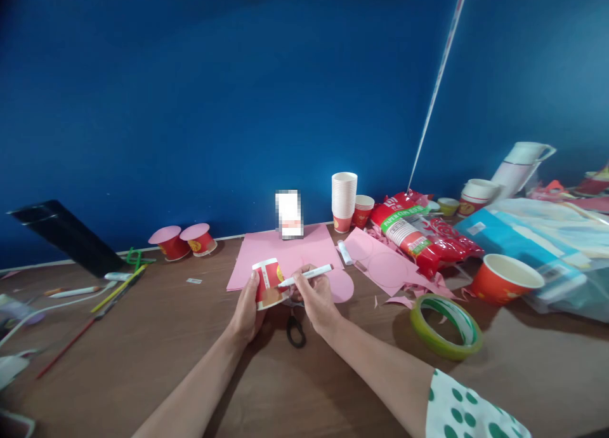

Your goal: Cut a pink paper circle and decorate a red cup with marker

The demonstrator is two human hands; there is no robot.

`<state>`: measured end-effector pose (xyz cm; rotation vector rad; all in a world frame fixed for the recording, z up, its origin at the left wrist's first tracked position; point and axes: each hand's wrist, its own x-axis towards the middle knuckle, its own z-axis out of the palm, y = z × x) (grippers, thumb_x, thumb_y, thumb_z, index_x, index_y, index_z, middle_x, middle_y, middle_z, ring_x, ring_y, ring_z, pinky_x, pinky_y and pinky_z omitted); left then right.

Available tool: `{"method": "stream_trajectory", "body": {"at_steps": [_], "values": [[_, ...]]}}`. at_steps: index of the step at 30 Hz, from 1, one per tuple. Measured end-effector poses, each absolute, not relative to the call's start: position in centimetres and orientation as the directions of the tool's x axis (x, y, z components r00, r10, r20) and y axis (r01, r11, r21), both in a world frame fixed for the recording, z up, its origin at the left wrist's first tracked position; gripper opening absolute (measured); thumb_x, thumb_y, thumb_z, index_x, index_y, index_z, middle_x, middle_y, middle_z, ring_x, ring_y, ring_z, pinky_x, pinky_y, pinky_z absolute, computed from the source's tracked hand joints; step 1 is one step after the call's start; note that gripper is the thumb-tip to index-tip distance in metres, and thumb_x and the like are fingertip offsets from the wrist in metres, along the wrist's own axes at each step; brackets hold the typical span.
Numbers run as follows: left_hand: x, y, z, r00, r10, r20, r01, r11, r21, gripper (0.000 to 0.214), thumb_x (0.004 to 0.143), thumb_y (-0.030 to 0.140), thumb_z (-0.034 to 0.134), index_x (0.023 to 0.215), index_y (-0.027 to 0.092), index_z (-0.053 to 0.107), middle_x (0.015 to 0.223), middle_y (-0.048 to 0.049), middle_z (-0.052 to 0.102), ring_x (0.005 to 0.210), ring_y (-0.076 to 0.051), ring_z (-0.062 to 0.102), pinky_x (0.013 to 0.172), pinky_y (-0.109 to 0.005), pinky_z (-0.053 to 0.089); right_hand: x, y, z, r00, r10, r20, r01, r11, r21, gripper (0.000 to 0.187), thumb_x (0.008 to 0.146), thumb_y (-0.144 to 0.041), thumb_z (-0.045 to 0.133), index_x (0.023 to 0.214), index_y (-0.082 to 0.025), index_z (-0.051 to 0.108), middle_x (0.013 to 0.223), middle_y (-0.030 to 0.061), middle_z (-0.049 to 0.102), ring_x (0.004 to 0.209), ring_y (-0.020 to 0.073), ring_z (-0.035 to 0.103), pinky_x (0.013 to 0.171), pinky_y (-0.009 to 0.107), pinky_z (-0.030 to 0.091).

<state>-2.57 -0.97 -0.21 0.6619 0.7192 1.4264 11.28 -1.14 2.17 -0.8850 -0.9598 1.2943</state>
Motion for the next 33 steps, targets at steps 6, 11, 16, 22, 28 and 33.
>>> {"method": "stream_trajectory", "body": {"at_steps": [6,11,16,22,28,33], "values": [[-2.4,-1.0,0.5,0.015,0.996,-0.085,-0.643,0.074,0.762,0.046,0.083,0.054,0.061,0.097,0.011,0.067,0.091,-0.0104,0.074,0.087,-0.025,0.071,0.089,-0.039,0.052,11.3,-0.8,1.7,0.017,0.996,0.083,-0.462,0.081,-0.883,0.034,0.076,-0.042,0.069,0.060,-0.020,0.048,0.048,-0.0070,0.047,0.044,0.0077,0.040,0.045,0.021,0.033],[-2.8,-1.1,1.2,0.045,0.992,-0.117,-0.674,0.116,0.729,0.042,0.086,0.049,0.058,0.097,0.010,0.068,0.090,-0.0114,0.075,0.083,-0.024,0.071,0.087,-0.037,0.054,11.4,-0.8,1.3,0.051,0.996,0.076,-0.417,0.090,-0.904,0.039,0.075,-0.047,0.069,0.057,-0.019,0.050,0.045,-0.0065,0.045,0.042,0.0072,0.039,0.043,0.020,0.030],[-3.4,-0.8,1.6,0.115,0.985,-0.129,-0.712,0.172,0.681,0.050,0.088,0.055,0.053,0.101,0.009,0.067,0.090,-0.0123,0.074,0.085,-0.024,0.071,0.088,-0.038,0.054,11.4,-0.8,1.2,0.073,0.993,0.089,-0.409,0.111,-0.906,0.045,0.074,-0.053,0.069,0.054,-0.020,0.046,0.042,-0.0079,0.038,0.040,0.0067,0.033,0.041,0.021,0.026],[-3.6,-0.8,1.7,0.107,0.983,-0.146,-0.739,0.177,0.650,0.042,0.089,0.049,0.056,0.101,0.011,0.066,0.087,-0.0099,0.074,0.080,-0.020,0.070,0.082,-0.034,0.056,11.3,-0.9,1.4,0.096,0.990,0.105,-0.330,0.131,-0.935,0.046,0.073,-0.056,0.067,0.054,-0.021,0.043,0.043,-0.0083,0.036,0.040,0.0069,0.029,0.040,0.022,0.024],[-3.7,-0.7,1.8,0.085,0.986,-0.140,-0.735,0.157,0.660,0.043,0.088,0.049,0.057,0.103,0.010,0.065,0.085,-0.0101,0.073,0.079,-0.021,0.070,0.077,-0.032,0.057,11.3,-0.8,1.2,0.095,0.983,0.158,-0.254,0.178,-0.951,0.047,0.073,-0.058,0.066,0.053,-0.021,0.046,0.044,-0.0056,0.043,0.042,0.0088,0.035,0.042,0.023,0.026],[-3.7,-0.6,2.1,0.076,0.982,-0.172,-0.745,0.171,0.645,0.040,0.089,0.047,0.055,0.104,0.010,0.065,0.085,-0.0112,0.073,0.078,-0.021,0.070,0.076,-0.033,0.057,11.2,-0.6,1.1,0.082,0.978,0.192,-0.222,0.205,-0.953,0.049,0.075,-0.061,0.064,0.053,-0.021,0.046,0.043,-0.0054,0.043,0.041,0.0092,0.035,0.042,0.023,0.029]]}}
